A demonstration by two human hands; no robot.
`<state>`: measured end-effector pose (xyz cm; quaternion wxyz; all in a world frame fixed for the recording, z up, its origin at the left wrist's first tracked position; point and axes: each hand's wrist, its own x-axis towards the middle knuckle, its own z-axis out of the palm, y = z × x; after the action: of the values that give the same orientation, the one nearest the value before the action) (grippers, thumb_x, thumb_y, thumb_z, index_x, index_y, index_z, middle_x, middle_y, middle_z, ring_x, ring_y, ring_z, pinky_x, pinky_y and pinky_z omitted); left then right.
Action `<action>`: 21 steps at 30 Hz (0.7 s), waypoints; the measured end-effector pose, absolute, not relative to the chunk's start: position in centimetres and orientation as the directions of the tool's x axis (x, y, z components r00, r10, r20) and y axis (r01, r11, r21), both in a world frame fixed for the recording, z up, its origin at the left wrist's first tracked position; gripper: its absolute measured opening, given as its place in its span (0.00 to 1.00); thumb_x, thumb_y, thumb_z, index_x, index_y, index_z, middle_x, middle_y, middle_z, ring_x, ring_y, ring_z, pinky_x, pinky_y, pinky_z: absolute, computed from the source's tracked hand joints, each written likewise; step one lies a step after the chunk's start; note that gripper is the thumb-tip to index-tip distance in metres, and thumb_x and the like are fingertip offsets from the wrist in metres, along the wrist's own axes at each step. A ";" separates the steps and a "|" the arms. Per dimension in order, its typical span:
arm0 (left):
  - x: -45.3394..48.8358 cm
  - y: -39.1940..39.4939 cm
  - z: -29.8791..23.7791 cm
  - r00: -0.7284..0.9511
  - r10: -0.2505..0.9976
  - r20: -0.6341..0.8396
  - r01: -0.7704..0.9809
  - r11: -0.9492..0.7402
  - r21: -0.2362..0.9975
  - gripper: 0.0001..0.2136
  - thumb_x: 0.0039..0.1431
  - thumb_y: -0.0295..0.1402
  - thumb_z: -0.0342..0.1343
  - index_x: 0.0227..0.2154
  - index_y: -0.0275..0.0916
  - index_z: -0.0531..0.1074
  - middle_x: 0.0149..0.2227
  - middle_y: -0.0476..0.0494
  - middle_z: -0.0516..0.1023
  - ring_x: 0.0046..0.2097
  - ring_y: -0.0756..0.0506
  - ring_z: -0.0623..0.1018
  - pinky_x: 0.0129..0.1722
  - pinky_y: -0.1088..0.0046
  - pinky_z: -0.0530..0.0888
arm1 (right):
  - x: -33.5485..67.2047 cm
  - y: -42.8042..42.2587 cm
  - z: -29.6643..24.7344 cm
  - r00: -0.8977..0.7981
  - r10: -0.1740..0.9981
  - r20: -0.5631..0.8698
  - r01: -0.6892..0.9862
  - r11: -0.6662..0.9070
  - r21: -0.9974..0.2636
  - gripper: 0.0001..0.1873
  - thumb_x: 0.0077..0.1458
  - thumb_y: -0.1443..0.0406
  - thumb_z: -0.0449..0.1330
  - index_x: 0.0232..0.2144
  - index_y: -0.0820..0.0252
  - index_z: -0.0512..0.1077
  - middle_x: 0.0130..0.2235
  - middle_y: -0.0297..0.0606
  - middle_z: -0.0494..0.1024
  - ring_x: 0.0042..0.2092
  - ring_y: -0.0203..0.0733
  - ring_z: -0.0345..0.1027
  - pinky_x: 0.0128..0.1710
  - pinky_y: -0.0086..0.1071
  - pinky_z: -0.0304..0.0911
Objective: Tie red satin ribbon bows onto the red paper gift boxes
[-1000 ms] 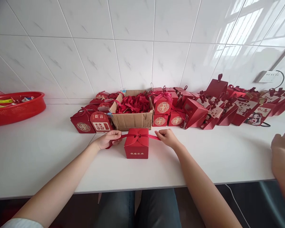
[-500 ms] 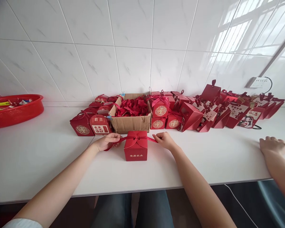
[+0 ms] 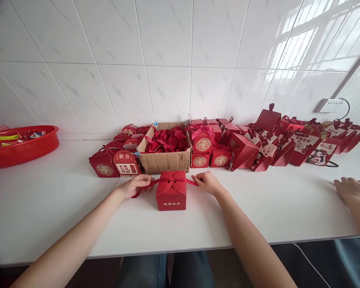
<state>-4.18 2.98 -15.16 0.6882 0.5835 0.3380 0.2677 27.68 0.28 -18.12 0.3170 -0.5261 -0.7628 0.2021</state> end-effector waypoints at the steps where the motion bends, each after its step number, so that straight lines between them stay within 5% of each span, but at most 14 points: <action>1: -4.1 3.0 -15.2 0.628 0.764 -0.150 0.021 0.176 0.984 0.13 0.40 0.37 0.64 0.19 0.35 0.67 0.20 0.48 0.70 0.24 0.51 0.67 0.26 0.74 0.61 | 27.8 0.4 -18.2 -0.242 0.931 0.272 0.676 0.363 -0.642 0.25 0.55 0.53 0.49 0.14 0.59 0.47 0.18 0.29 0.46 0.22 0.32 0.38 0.22 0.31 0.39; 21: -4.3 3.0 -15.1 0.651 0.746 -0.141 0.000 0.185 0.983 0.14 0.41 0.37 0.64 0.17 0.36 0.65 0.20 0.47 0.70 0.25 0.50 0.69 0.28 0.73 0.61 | 27.9 0.8 -18.7 -0.245 0.937 0.251 0.706 0.350 -0.616 0.25 0.56 0.52 0.48 0.15 0.59 0.46 0.18 0.29 0.46 0.22 0.32 0.38 0.22 0.31 0.40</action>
<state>-4.29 2.96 -15.06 0.6993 0.5800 0.3217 0.2666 27.93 0.81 -18.67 0.2992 -0.5366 -0.7651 0.1930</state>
